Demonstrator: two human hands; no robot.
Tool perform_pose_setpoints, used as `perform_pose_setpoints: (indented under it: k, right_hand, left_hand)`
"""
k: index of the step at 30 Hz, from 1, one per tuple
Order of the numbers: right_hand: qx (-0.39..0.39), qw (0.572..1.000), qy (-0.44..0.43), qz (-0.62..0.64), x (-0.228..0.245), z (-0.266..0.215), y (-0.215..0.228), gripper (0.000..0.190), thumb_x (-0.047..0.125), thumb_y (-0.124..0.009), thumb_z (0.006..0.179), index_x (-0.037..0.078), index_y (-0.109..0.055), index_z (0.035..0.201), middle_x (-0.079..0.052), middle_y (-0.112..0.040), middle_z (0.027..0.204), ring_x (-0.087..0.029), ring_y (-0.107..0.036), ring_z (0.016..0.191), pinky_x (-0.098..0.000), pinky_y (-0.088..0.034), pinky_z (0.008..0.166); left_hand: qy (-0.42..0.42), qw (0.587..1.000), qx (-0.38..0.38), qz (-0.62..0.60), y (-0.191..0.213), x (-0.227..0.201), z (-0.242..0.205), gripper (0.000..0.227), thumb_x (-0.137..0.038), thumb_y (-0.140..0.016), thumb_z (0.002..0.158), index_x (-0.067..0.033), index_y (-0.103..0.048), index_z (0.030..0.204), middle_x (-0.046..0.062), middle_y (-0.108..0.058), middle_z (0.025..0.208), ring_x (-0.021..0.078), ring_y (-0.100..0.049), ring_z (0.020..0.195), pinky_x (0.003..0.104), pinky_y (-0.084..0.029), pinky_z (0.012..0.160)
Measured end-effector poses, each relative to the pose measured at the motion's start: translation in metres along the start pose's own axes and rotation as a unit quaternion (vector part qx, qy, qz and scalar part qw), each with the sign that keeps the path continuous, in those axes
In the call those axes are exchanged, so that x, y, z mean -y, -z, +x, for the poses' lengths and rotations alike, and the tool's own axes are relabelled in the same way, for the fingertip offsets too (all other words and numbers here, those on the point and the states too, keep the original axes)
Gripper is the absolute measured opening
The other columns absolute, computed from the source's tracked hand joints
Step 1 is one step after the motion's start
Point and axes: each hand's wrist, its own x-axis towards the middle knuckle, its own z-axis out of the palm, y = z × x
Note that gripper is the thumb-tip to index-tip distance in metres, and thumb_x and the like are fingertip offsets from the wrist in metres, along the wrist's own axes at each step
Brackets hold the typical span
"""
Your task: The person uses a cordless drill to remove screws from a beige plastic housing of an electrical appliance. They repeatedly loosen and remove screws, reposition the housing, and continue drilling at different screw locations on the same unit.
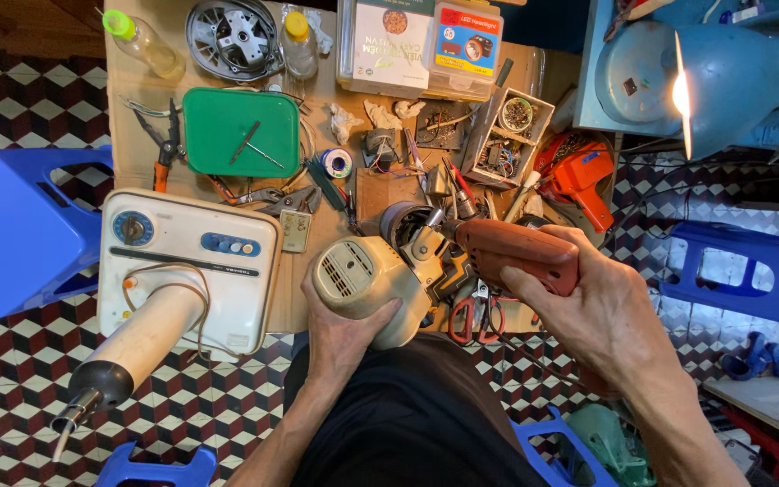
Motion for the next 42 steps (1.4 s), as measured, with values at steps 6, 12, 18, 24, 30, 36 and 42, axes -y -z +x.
perform_pose_setpoints:
  k: [6,12,18,24,30,36,42]
  right_hand:
    - [-0.006,1.0,0.009,-0.007,0.009,0.0,0.004,0.06,0.051,-0.075,0.083,0.019,-0.062,0.132,-0.018,-0.077,0.089,-0.032,-0.078,0.089,-0.0469,-0.062,0.077]
    - [-0.014,1.0,0.01,0.011,0.01,-0.001,0.003,0.059,0.049,-0.074,0.081,0.019,-0.063,0.131,-0.016,-0.077,0.09,-0.031,-0.078,0.09,-0.0464,-0.061,0.078]
    - [0.008,1.0,-0.013,-0.014,0.013,0.001,0.005,0.062,0.053,-0.075,0.083,0.019,-0.062,0.133,-0.018,-0.077,0.089,-0.031,-0.079,0.089,-0.046,-0.063,0.077]
    - [-0.014,0.999,0.036,-0.008,0.021,0.0,0.009,0.061,0.049,-0.073,0.081,0.015,-0.063,0.131,-0.018,-0.076,0.091,-0.032,-0.077,0.09,-0.0465,-0.061,0.074]
    - [-0.002,1.0,0.021,0.004,0.031,-0.001,0.012,0.052,0.047,-0.075,0.083,0.017,-0.068,0.125,-0.016,-0.077,0.09,-0.028,-0.078,0.084,-0.0457,-0.059,0.074]
    - [0.001,1.0,0.018,0.005,0.034,0.002,0.014,0.052,0.045,-0.076,0.082,0.017,-0.068,0.125,-0.014,-0.078,0.09,-0.026,-0.077,0.084,-0.044,-0.059,0.075]
    - [0.002,1.0,0.018,0.005,0.038,-0.002,0.014,0.05,0.046,-0.075,0.082,0.018,-0.07,0.123,-0.013,-0.078,0.088,-0.026,-0.077,0.082,-0.0442,-0.059,0.074]
  left_hand:
    - [0.009,1.0,0.003,-0.002,0.001,-0.002,0.0,0.112,-0.025,-0.094,0.064,-0.0019,-0.022,0.147,0.022,-0.05,0.137,0.0307,-0.057,0.128,0.044,-0.049,0.108]
    - [0.029,0.999,0.015,0.004,0.002,-0.001,0.001,0.115,-0.027,-0.095,0.064,-0.0025,-0.02,0.147,0.022,-0.048,0.138,0.0313,-0.056,0.129,0.045,-0.048,0.109]
    - [0.036,0.999,0.032,-0.004,0.001,0.001,0.001,0.115,-0.028,-0.094,0.065,-0.0029,-0.017,0.147,0.023,-0.045,0.138,0.0312,-0.054,0.129,0.045,-0.048,0.109]
    - [0.018,1.0,0.022,-0.01,0.0,-0.001,-0.001,0.113,-0.027,-0.094,0.066,-0.0015,-0.019,0.147,0.023,-0.047,0.137,0.0311,-0.056,0.128,0.045,-0.049,0.109]
    - [0.009,1.0,0.01,0.004,0.0,-0.004,-0.001,0.112,-0.026,-0.095,0.065,-0.0005,-0.022,0.146,0.023,-0.049,0.135,0.032,-0.056,0.127,0.046,-0.048,0.109]
    - [0.012,1.0,0.004,0.013,0.0,-0.004,-0.001,0.115,-0.027,-0.095,0.063,-0.0005,-0.022,0.147,0.024,-0.049,0.135,0.0329,-0.057,0.126,0.046,-0.047,0.108]
    - [0.006,1.0,0.01,0.013,0.001,-0.002,-0.002,0.115,-0.027,-0.095,0.064,-0.0007,-0.02,0.147,0.024,-0.049,0.136,0.0332,-0.057,0.127,0.046,-0.048,0.108]
